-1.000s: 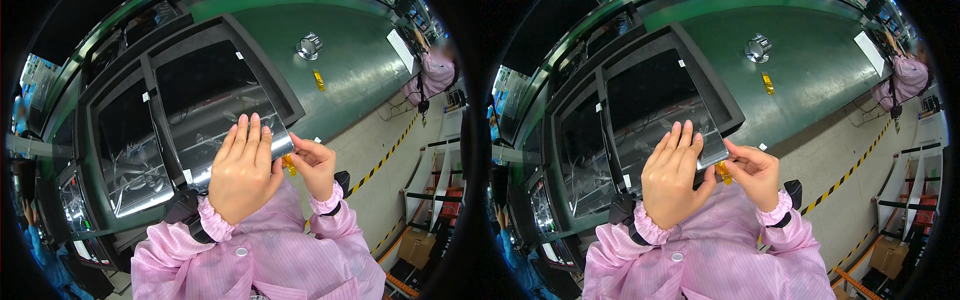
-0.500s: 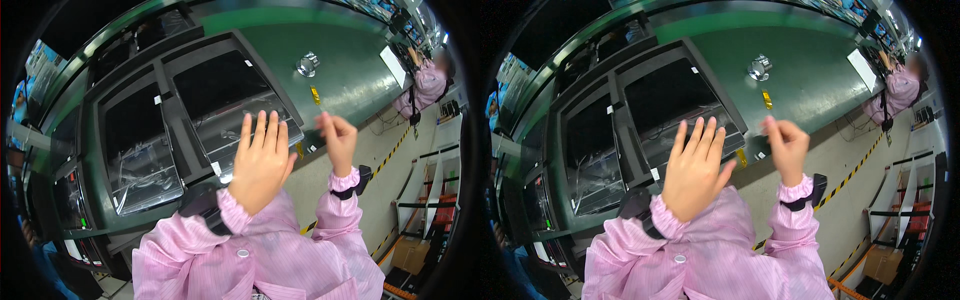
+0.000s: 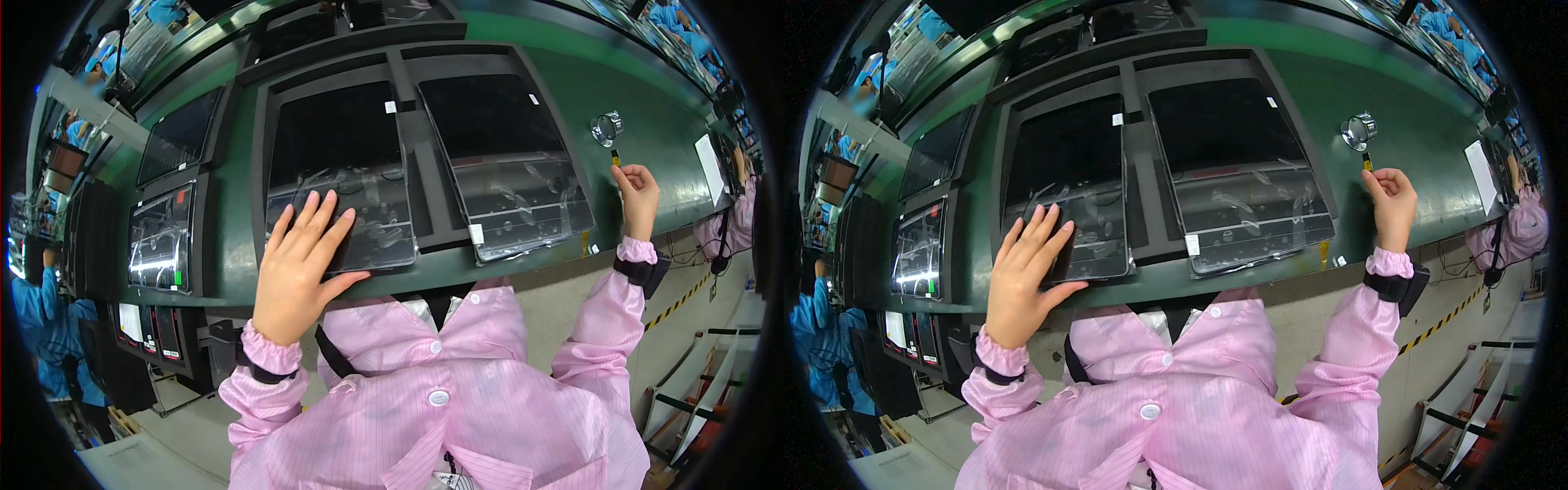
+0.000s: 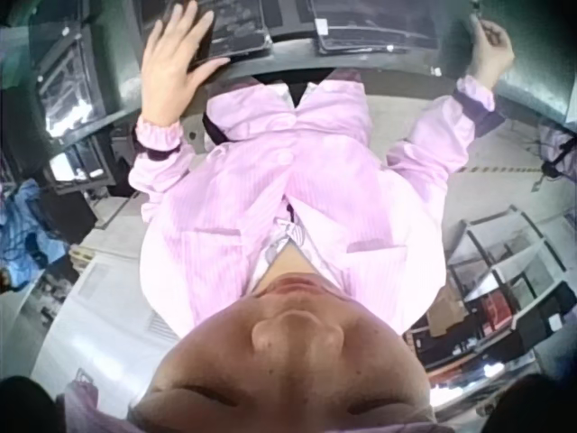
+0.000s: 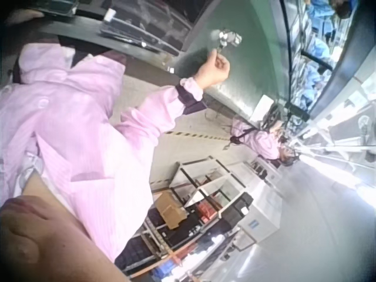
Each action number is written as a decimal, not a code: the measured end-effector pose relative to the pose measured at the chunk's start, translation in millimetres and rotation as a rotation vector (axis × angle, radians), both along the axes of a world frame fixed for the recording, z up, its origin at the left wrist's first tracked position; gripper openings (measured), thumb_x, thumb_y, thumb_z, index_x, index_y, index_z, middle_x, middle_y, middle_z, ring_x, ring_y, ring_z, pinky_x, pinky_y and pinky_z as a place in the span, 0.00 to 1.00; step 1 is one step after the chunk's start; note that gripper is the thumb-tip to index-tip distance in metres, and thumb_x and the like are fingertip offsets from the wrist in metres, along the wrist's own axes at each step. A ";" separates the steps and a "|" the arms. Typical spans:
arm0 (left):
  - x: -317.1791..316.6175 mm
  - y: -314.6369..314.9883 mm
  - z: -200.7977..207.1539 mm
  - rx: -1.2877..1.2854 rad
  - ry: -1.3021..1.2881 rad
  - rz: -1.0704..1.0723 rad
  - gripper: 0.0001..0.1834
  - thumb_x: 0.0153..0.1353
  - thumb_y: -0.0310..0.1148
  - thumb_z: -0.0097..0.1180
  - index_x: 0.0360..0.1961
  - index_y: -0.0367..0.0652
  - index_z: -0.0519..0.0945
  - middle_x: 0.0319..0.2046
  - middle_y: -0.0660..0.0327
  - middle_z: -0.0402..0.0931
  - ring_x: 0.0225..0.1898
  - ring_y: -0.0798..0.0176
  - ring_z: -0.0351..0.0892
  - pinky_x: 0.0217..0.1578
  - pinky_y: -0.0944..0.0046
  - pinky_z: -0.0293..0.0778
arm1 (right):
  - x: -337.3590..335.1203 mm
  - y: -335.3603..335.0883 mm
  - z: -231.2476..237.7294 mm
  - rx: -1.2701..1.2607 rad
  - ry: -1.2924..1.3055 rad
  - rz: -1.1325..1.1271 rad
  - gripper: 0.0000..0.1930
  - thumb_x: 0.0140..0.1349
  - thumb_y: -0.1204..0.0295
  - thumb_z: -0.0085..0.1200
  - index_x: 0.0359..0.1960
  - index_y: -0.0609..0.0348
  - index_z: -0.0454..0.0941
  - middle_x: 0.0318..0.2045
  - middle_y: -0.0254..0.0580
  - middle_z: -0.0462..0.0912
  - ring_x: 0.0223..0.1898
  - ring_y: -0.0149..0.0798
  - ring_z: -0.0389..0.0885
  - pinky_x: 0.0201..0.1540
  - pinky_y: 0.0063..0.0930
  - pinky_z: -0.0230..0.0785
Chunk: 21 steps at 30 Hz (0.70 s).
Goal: Testing the functionality of multiple tablet devices on an electronics assembly line.
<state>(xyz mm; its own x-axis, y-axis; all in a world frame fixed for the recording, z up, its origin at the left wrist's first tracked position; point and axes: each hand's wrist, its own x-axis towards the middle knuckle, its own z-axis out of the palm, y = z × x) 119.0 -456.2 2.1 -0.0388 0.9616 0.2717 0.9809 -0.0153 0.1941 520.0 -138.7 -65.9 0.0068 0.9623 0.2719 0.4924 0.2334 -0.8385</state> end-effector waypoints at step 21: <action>23.0 8.0 -20.6 0.111 0.040 -0.138 0.38 0.45 0.38 0.70 0.61 0.44 0.75 0.63 0.52 0.70 0.65 0.49 0.68 0.64 0.47 0.62 | -184.9 -240.0 25.6 -1.007 0.756 0.737 0.06 0.67 0.76 0.55 0.33 0.63 0.73 0.23 0.43 0.82 0.15 0.28 0.75 0.17 0.20 0.64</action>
